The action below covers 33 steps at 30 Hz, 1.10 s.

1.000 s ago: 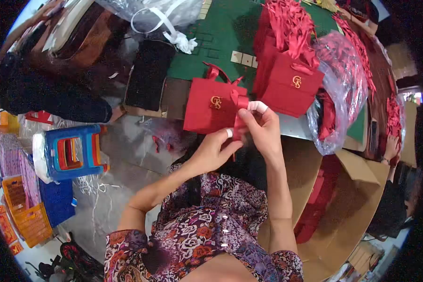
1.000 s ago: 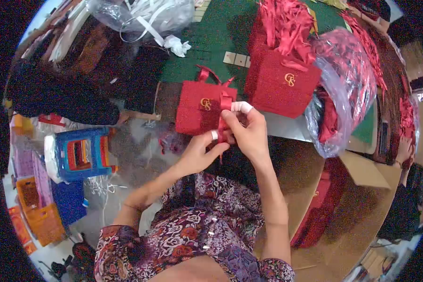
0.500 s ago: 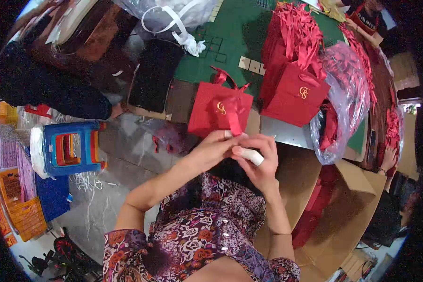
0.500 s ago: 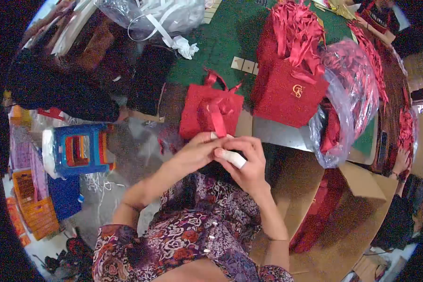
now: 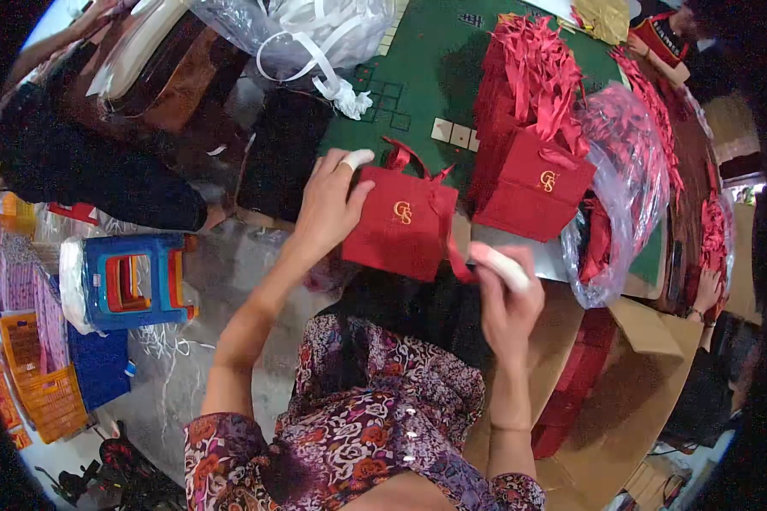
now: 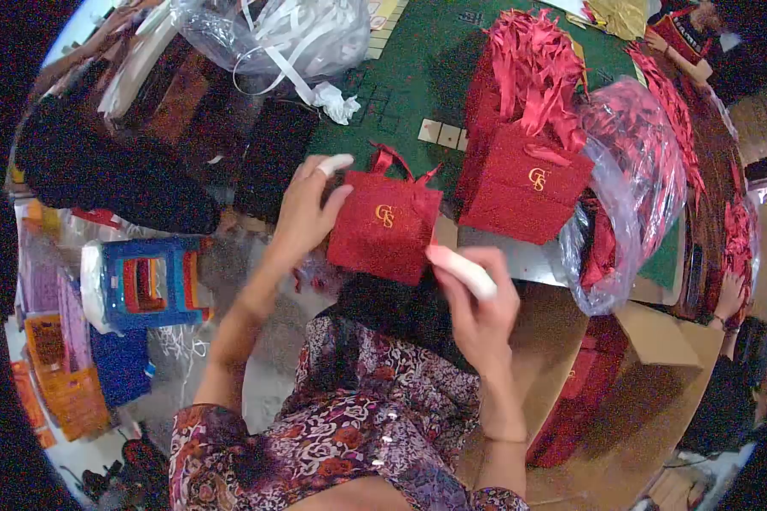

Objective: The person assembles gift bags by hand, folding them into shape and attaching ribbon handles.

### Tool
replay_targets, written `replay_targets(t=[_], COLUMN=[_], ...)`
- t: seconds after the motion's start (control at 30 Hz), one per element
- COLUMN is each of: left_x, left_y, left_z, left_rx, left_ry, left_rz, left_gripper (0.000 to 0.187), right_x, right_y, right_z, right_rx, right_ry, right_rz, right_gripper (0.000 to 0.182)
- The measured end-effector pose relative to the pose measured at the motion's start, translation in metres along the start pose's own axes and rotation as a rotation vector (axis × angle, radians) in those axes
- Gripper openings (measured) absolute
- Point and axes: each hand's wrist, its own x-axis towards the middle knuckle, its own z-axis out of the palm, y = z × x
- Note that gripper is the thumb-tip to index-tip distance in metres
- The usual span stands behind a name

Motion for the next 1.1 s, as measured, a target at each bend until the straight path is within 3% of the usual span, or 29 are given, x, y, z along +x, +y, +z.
replay_targets(t=[0.03, 0.2, 0.43, 0.6, 0.9, 1.1], left_x=[0.005, 0.009, 0.002, -0.003, -0.008, -0.013], left_y=[-0.004, -0.017, 0.004, 0.015, 0.035, 0.041], left_z=[0.003, 0.010, 0.004, 0.004, -0.006, -0.004], left_rx=[0.095, 0.164, 0.141, 0.113, 0.023, 0.045], left_ry=[0.032, -0.197, -0.100, -0.110, -0.132, -0.137], left_rz=[0.106, 0.149, 0.248, 0.243, 0.202, 0.184], left_gripper=[0.032, 0.032, 0.021, 0.013, 0.015, 0.015], right_x=[0.005, 0.019, 0.026, 0.023, 0.017, 0.015], right_y=[0.006, 0.042, 0.048, 0.055, 0.049, 0.031], right_z=[0.013, 0.070, 0.081, 0.082, 0.088, 0.089], right_rx=[0.012, 0.072, -0.042, -0.096, -0.124, -0.038], right_ry=[-0.040, -0.073, -0.144, -0.153, -0.050, -0.001], right_rz=[0.025, 0.100, 0.097, 0.132, -0.032, 0.184], right_gripper=[0.023, 0.020, 0.015, 0.016, 0.012, 0.015])
